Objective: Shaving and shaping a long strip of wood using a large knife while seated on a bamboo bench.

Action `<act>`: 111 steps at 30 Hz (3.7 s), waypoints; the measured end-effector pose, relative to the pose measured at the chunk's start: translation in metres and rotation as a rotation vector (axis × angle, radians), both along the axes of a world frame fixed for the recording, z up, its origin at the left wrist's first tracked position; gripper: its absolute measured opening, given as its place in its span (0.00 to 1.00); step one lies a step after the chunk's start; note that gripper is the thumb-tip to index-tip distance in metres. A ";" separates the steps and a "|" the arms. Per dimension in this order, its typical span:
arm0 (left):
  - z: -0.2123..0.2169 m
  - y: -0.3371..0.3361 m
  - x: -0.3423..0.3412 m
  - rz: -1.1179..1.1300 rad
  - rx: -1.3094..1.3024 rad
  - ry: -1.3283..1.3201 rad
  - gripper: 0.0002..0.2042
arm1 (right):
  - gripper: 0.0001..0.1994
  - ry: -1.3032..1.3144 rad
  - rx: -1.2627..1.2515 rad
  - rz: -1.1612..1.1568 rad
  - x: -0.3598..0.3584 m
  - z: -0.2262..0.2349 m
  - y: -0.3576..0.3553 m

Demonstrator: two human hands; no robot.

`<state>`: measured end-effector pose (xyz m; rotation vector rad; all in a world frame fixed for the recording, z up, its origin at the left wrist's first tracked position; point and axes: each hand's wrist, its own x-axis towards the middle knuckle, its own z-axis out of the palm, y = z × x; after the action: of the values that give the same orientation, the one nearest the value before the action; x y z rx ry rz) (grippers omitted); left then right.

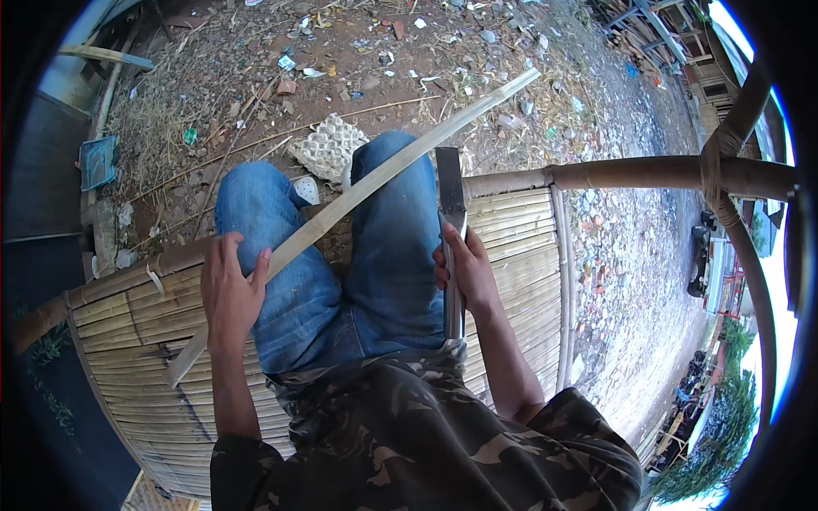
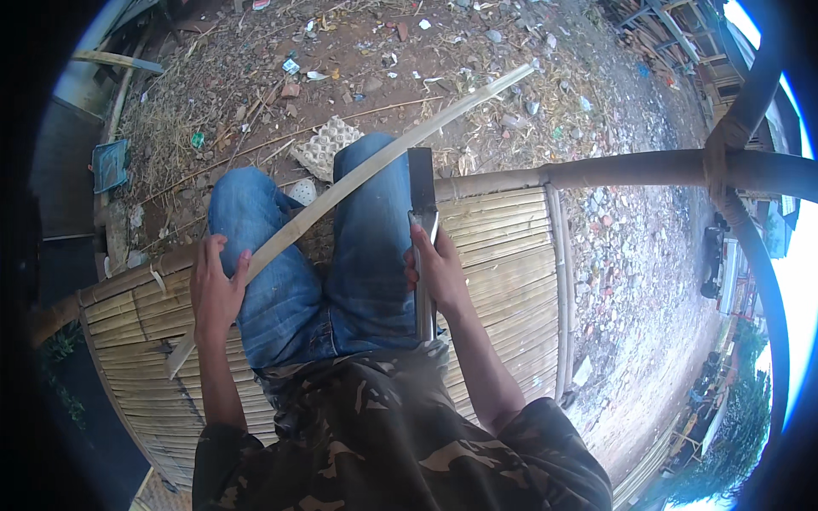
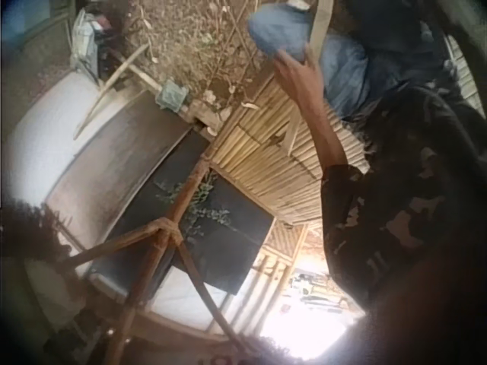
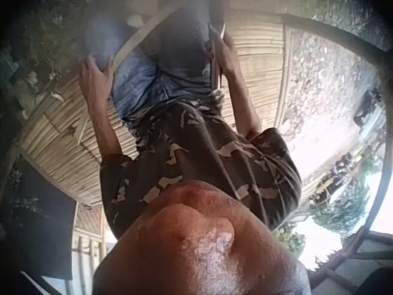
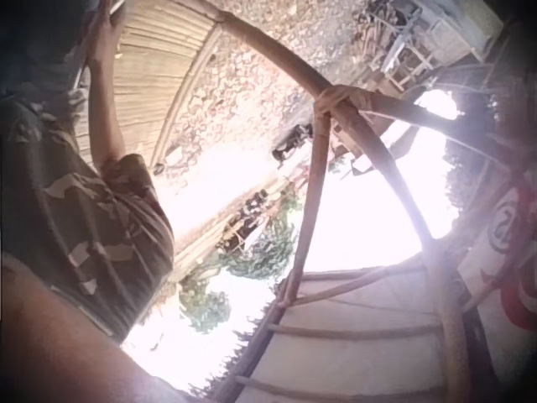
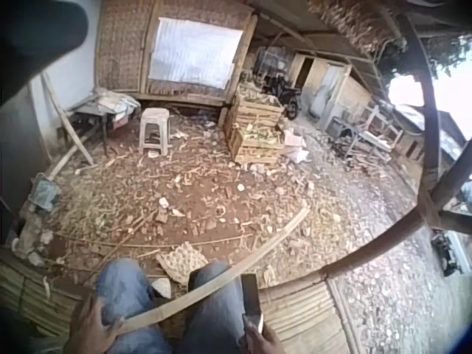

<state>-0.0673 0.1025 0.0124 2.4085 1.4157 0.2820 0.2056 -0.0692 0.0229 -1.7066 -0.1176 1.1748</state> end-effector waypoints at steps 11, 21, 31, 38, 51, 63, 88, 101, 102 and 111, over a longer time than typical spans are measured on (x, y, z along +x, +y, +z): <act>-0.012 0.011 0.042 -0.221 -0.473 -0.263 0.15 | 0.20 0.002 -0.139 0.064 -0.033 0.002 -0.010; -0.022 -0.005 0.017 -0.192 -0.299 -0.333 0.13 | 0.16 -0.025 -0.054 -0.010 -0.003 -0.009 0.039; -0.022 -0.013 0.013 -0.235 -0.035 -0.213 0.16 | 0.18 -0.235 -0.061 0.224 -0.024 -0.022 0.044; -0.008 -0.027 -0.002 -0.179 -0.069 -0.217 0.16 | 0.12 0.130 0.174 0.104 -0.014 -0.016 0.037; -0.005 -0.057 0.030 -0.046 -0.532 -0.303 0.15 | 0.26 -0.909 -0.125 0.870 -0.031 0.004 0.017; -0.019 -0.052 0.032 -0.033 -0.591 -0.428 0.17 | 0.26 -0.965 -0.111 1.064 -0.045 0.009 -0.001; -0.017 -0.063 0.028 -0.030 -0.566 -0.394 0.15 | 0.23 -0.996 -0.009 1.157 -0.025 0.009 0.008; -0.008 -0.051 -0.010 -0.090 -0.071 -0.185 0.16 | 0.18 -0.011 -0.129 0.255 0.005 0.015 0.028; -0.013 -0.046 -0.021 -0.031 0.007 -0.120 0.17 | 0.17 -0.056 -0.094 0.206 0.006 0.014 0.027; -0.061 -0.013 -0.064 0.056 0.176 -0.231 0.14 | 0.12 0.092 0.081 0.170 -0.029 0.000 0.028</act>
<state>-0.1314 0.0898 -0.0482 2.3804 1.4051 0.7014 0.1762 -0.0412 0.0232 -1.5934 -0.2544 1.3537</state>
